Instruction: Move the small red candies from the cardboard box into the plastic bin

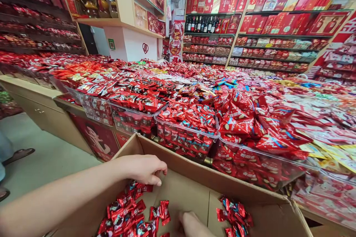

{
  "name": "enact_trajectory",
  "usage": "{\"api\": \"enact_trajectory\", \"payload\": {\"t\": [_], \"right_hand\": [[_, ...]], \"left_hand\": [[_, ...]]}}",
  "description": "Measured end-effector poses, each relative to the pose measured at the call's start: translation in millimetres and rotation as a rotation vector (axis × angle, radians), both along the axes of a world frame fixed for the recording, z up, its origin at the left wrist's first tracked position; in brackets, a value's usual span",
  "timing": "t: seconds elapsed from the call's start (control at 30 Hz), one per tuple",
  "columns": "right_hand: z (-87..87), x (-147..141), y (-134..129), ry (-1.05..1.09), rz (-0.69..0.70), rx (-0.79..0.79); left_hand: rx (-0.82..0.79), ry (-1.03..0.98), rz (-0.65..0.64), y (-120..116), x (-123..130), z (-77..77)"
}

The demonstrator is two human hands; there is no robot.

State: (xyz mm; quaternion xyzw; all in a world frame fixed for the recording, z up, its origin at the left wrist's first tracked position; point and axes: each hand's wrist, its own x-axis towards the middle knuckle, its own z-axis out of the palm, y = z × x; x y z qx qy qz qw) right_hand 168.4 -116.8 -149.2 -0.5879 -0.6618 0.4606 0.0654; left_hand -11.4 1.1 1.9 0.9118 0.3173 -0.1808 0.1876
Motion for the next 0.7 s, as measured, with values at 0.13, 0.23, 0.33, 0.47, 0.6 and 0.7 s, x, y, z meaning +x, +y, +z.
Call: {"api": "enact_trajectory", "payload": {"t": [0.13, 0.23, 0.33, 0.47, 0.6, 0.7], "right_hand": [[0.5, -9.5, -0.8, 0.11, 0.06, 0.034], [-6.8, -24.9, -16.9, 0.196, 0.072, -0.009], [-15.9, -31.5, -28.9, 0.261, 0.033, -0.067], [-11.7, -22.0, -19.1, 0.408, -0.06, -0.136], [24.7, -9.4, 3.3, 0.603, -0.269, -0.112], [59.5, -6.1, 10.7, 0.694, -0.383, -0.076]], "left_hand": [[0.0, -0.011, -0.001, 1.2, 1.0, -1.0], [-0.009, -0.008, -0.007, 2.5, 1.9, -3.1], [-0.018, 0.007, -0.017, 3.4, 3.5, -4.6], [-0.053, -0.001, -0.022, 4.0, 5.8, -4.4], [-0.203, -0.066, -0.015, 0.3, 8.0, -1.2], [-0.368, -0.153, -0.061, -5.9, 10.4, 2.1]]}}
